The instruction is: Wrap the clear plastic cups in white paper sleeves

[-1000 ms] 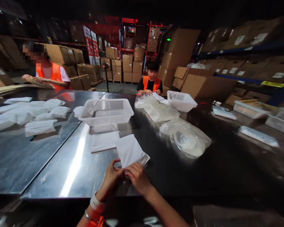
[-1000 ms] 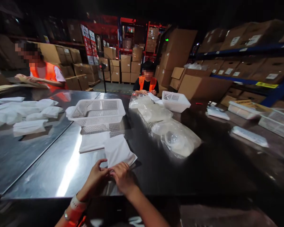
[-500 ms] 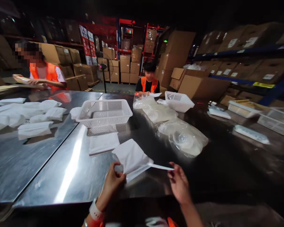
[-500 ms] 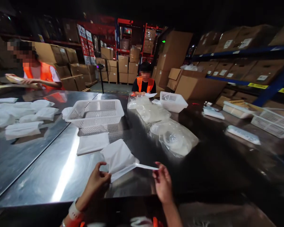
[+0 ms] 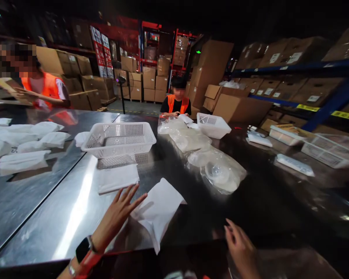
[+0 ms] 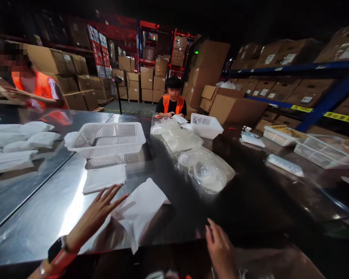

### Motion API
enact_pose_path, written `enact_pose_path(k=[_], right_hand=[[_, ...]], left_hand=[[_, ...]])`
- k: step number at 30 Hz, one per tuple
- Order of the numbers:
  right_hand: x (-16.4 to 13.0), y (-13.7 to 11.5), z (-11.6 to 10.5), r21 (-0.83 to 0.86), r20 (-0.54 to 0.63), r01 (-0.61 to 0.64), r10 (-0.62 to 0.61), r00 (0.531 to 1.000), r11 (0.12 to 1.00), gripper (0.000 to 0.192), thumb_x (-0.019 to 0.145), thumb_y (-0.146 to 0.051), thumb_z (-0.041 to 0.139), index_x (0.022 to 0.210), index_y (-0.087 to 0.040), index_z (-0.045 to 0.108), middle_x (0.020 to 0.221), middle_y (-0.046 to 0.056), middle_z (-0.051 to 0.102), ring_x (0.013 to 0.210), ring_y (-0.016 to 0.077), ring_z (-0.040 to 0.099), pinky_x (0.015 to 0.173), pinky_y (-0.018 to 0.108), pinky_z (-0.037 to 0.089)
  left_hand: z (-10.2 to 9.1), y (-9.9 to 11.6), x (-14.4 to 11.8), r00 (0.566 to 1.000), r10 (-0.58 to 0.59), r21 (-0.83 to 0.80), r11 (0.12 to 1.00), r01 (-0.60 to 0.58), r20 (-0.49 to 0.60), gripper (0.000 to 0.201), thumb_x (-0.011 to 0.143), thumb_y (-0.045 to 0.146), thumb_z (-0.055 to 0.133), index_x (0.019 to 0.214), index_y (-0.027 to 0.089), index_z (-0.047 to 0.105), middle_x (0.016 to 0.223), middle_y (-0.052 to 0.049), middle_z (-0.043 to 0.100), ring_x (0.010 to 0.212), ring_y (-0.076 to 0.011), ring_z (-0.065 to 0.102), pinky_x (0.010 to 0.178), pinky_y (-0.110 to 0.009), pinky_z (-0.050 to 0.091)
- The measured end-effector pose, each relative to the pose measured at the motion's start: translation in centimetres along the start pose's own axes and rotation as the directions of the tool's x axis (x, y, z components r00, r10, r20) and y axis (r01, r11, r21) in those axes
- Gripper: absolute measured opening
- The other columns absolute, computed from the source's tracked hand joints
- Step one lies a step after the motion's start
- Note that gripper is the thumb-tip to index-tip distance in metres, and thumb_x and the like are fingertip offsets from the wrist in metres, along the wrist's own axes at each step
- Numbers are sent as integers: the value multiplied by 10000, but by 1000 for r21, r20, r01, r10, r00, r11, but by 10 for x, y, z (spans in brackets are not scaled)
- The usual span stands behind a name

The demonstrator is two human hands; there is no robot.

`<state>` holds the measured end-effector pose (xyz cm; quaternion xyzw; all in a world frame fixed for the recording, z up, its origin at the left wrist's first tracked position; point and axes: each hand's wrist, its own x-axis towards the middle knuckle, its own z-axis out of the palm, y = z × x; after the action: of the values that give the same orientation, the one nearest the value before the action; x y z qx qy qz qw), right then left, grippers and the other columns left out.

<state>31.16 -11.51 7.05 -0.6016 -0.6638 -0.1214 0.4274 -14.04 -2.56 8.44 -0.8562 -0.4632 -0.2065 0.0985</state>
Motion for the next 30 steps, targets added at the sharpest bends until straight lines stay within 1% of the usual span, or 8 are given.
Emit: enact_pose_path(k=[2,4,6,8,12,17,23,30], right_hand=[[7,-47,48,5,120,333,-331,936,943,325,932,-264,554,1252,-293,604,1194,104,684,1102,285,656,885,465,577],[12,-88,88,88,200,527,-533,822,845,526,856,-188,641,1359,-284,518,1408,116,549,1371,359,418,1030,621,450],[18,-110,115,165,282,548,-572,770,820,685,773,-181,717,1411,-221,471,1467,146,481,1447,388,250,1067,675,378],[24,-113,129,218,350,505,-549,759,836,666,743,-131,696,1381,-175,511,1438,157,512,1447,369,257,1087,655,372],[31,-95,136,164,403,438,-465,788,884,623,749,-15,536,1354,-165,545,1399,150,553,1407,323,366,1111,658,334],[34,-95,136,134,361,566,-572,736,813,797,732,16,504,1493,-175,366,1549,171,327,1468,328,200,1124,659,292],[54,-94,150,214,377,688,-708,597,694,761,739,-79,546,1476,-178,384,1528,176,378,1464,345,208,1105,680,281],[64,-97,156,209,307,786,-802,513,582,551,909,-245,501,1454,-231,419,1461,166,485,1416,377,323,1036,717,332]], left_hand=[[-3,-22,23,989,141,48,989,-143,37,818,803,-88,374,1454,407,396,1583,-69,336,1434,-286,347,1143,-544,314],[0,-38,41,963,256,-17,967,-256,82,710,853,-38,418,1420,387,458,1547,-75,403,1408,-263,397,1140,-519,339],[7,-46,48,941,322,-137,942,-307,106,621,877,16,453,1396,353,501,1483,-81,496,1343,-245,485,1115,-475,393],[14,-46,48,937,336,-272,914,-301,93,517,905,83,470,1362,310,551,1350,-92,622,1221,-235,592,1059,-428,462],[19,-38,32,961,272,-446,866,-226,40,312,967,238,463,1177,244,693,1057,-106,751,986,-226,691,923,-382,548],[12,-41,24,941,339,-334,887,-320,-1,348,971,209,435,1230,263,661,1172,-124,714,1107,-257,643,949,-433,522],[14,-45,53,864,500,-114,863,-492,52,633,898,20,495,1405,397,469,1495,-58,483,1386,-253,428,1151,-514,315],[36,-40,69,695,719,-105,690,-717,-22,561,926,104,558,1428,330,447,1434,-98,547,1375,-242,449,1153,-474,328]])
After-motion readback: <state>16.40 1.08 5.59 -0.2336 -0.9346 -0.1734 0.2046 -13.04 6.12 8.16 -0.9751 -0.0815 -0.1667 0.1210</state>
